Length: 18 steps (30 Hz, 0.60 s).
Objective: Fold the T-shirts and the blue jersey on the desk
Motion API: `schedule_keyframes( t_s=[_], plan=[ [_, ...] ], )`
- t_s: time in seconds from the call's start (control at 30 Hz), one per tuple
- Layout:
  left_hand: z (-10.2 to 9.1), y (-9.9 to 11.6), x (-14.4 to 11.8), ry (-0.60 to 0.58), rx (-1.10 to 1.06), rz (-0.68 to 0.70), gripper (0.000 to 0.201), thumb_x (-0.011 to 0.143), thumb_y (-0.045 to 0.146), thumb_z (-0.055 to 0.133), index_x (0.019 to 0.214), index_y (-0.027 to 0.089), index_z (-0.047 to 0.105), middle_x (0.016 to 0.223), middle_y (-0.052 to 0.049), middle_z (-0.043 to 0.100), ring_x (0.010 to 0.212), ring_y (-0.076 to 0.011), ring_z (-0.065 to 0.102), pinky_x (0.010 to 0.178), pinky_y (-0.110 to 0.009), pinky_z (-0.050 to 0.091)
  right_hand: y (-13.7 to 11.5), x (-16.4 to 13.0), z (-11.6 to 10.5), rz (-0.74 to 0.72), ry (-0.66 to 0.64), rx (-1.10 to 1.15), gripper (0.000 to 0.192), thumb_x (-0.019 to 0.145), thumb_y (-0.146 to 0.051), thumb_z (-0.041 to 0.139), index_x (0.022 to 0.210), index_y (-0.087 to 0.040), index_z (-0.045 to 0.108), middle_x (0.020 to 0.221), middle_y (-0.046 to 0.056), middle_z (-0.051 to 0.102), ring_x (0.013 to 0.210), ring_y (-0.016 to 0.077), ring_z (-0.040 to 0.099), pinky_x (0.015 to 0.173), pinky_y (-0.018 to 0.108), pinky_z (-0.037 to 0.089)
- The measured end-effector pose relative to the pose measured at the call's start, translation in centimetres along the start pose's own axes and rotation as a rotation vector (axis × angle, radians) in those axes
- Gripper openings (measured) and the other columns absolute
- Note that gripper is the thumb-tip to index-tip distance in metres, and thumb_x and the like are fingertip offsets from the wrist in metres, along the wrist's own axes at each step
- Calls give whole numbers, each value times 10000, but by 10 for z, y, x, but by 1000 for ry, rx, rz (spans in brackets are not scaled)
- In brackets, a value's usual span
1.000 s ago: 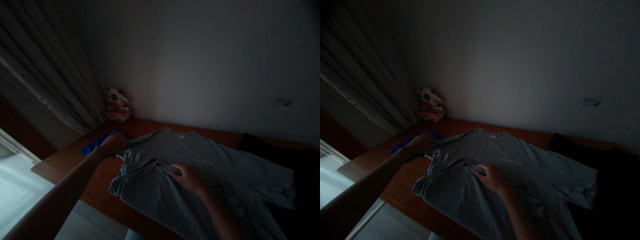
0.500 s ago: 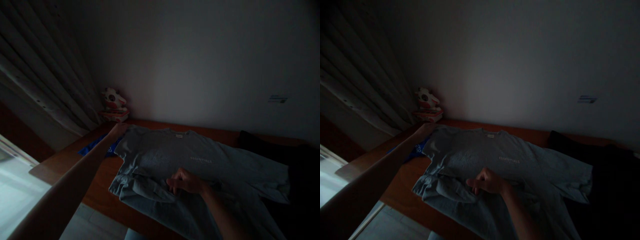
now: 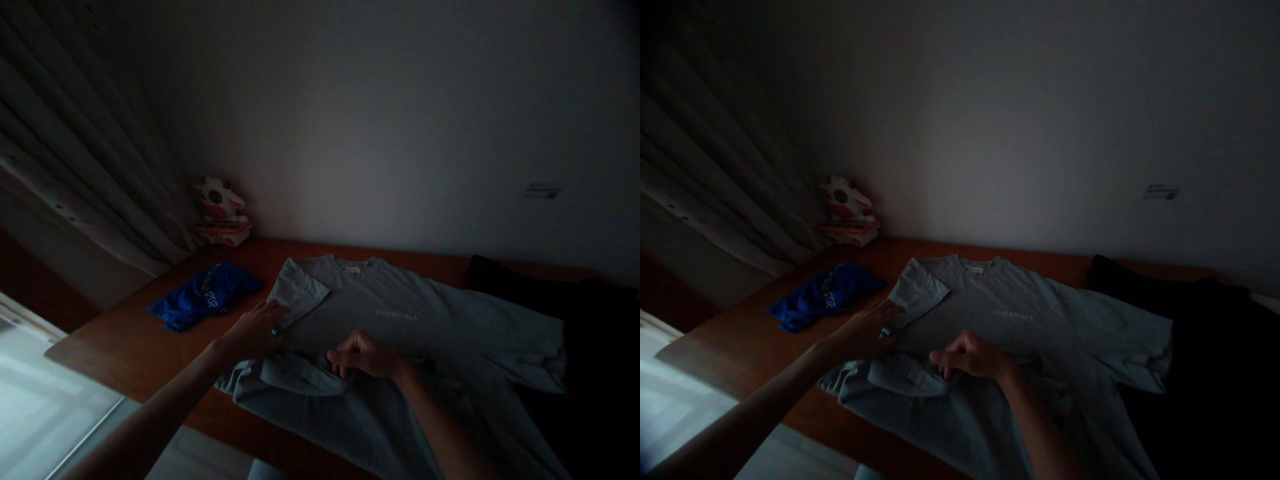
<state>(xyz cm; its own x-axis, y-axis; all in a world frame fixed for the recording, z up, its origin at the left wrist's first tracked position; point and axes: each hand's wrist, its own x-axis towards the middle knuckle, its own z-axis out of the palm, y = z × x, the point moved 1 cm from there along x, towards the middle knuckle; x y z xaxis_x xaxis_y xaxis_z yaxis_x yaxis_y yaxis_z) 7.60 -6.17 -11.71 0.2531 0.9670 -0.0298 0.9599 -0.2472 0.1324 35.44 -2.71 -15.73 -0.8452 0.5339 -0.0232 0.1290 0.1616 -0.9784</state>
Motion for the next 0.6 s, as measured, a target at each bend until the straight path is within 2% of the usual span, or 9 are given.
schedule_keyframes(
  t_s=[0.13, 0.23, 0.4, 0.5, 0.6],
  plan=[
    [6, 9, 0, -66, 3, -61, 421, 820, 246, 586, 1237, 241, 645, 1217, -117, 688, 1114, -289, 667, 951, -387, 509, 0, 0, 0, -12, 2, -4, 609, 821, -731, 612, 546, -197, 709, 668, 44, 725, 666, 163, 647, 717, 288, 467],
    [5, 14, 5, -75, -38, -16, 353, 801, 139, 520, 1084, 253, 699, 1077, -77, 750, 1007, -253, 706, 865, -342, 519, 2, 0, 0, -10, 11, -5, 591, 826, -713, 622, 547, -200, 712, 658, 39, 721, 662, 161, 642, 704, 284, 465],
    [3, 1, 12, -153, -233, 38, 327, 831, 228, 574, 1129, 300, 687, 944, -2, 788, 858, -200, 738, 767, -267, 524, 1, 0, 1, -24, 1, -4, 607, 835, -720, 600, 526, -206, 693, 650, 35, 716, 659, 156, 643, 723, 285, 478],
    [5, -4, 26, -64, -139, 30, 237, 910, 314, 527, 1049, 263, 711, 978, -47, 777, 891, -221, 733, 789, -298, 528, -1, 0, 1, -19, 5, -8, 613, 827, -727, 605, 527, -199, 690, 644, 37, 713, 644, 154, 636, 703, 282, 473],
    [14, 9, 52, 39, -20, 53, 272, 940, 342, 504, 1074, 225, 710, 1141, -119, 731, 1035, -270, 702, 901, -361, 519, 1, 0, 0, -11, 1, -12, 610, 827, -728, 607, 537, -198, 696, 640, 34, 709, 635, 151, 628, 684, 278, 462]
  ],
)
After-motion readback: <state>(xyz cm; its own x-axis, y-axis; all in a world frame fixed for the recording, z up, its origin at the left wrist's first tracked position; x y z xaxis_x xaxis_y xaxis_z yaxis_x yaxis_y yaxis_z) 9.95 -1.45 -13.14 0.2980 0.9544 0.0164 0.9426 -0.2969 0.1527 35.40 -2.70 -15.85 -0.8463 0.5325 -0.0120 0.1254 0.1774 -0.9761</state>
